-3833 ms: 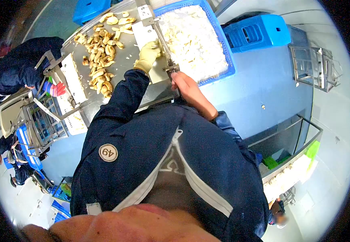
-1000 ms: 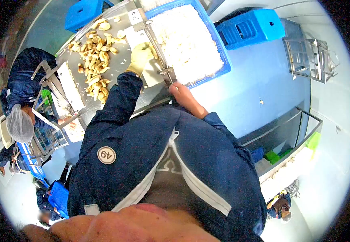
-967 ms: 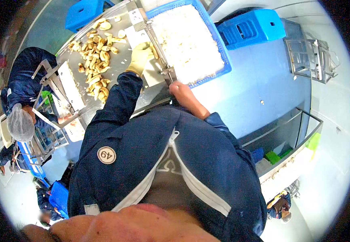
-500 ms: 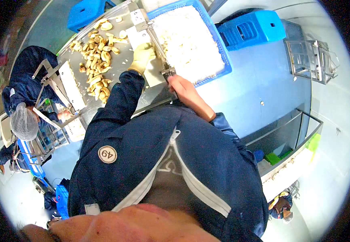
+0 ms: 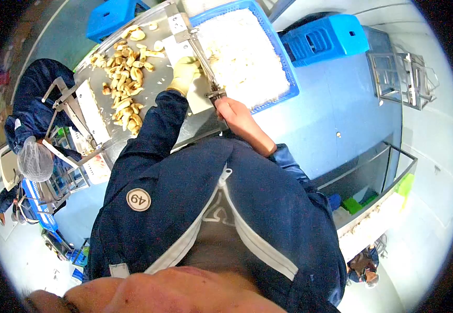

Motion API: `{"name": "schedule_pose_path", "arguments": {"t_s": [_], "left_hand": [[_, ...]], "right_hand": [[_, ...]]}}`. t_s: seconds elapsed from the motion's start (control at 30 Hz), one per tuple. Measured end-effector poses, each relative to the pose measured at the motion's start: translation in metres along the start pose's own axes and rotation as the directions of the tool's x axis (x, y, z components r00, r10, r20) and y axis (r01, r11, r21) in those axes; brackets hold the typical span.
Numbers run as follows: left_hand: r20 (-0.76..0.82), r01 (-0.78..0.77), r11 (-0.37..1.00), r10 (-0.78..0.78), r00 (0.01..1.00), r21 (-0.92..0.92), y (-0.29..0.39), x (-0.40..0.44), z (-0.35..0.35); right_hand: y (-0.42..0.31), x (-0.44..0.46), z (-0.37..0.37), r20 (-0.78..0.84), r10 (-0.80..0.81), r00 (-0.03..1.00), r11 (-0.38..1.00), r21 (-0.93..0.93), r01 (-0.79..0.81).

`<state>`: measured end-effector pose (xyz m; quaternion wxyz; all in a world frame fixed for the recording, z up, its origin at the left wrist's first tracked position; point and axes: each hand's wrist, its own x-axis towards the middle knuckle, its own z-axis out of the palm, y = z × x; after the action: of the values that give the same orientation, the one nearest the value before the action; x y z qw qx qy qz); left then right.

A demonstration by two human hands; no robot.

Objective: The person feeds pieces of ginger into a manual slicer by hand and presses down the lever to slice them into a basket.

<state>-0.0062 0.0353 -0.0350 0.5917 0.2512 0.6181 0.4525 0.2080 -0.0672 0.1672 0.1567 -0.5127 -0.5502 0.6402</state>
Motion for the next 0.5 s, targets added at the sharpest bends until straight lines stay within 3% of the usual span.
{"name": "schedule_pose_path", "arguments": {"t_s": [0.17, 0.27, 0.37, 0.47, 0.5], "left_hand": [[-0.070, 0.009, 0.970, 0.009, 0.997, 0.242, 0.012, -0.009, 0.005], [-0.084, -0.128, 0.877, 0.187, 0.979, 0.462, -0.016, 0.009, -0.001], [-0.117, -0.167, 0.890, 0.237, 0.964, 0.425, -0.029, 0.012, 0.002], [-0.151, 0.025, 0.992, -0.006, 0.988, 0.124, 0.025, -0.032, 0.026], [-0.130, 0.045, 0.994, -0.031, 0.991, 0.101, 0.025, -0.030, 0.027]], "right_hand": [[0.076, 0.013, 0.005, 0.063, -0.106, 0.992, 0.991, -0.069, 0.110], [0.115, 0.024, 0.009, 0.074, -0.133, 0.988, 0.969, -0.199, 0.145], [0.102, 0.020, 0.008, 0.092, -0.045, 0.995, 0.972, -0.225, 0.065], [0.108, 0.020, 0.009, 0.074, -0.104, 0.992, 0.977, -0.177, 0.116], [0.109, 0.020, 0.009, 0.062, -0.109, 0.992, 0.977, -0.180, 0.119]]}}
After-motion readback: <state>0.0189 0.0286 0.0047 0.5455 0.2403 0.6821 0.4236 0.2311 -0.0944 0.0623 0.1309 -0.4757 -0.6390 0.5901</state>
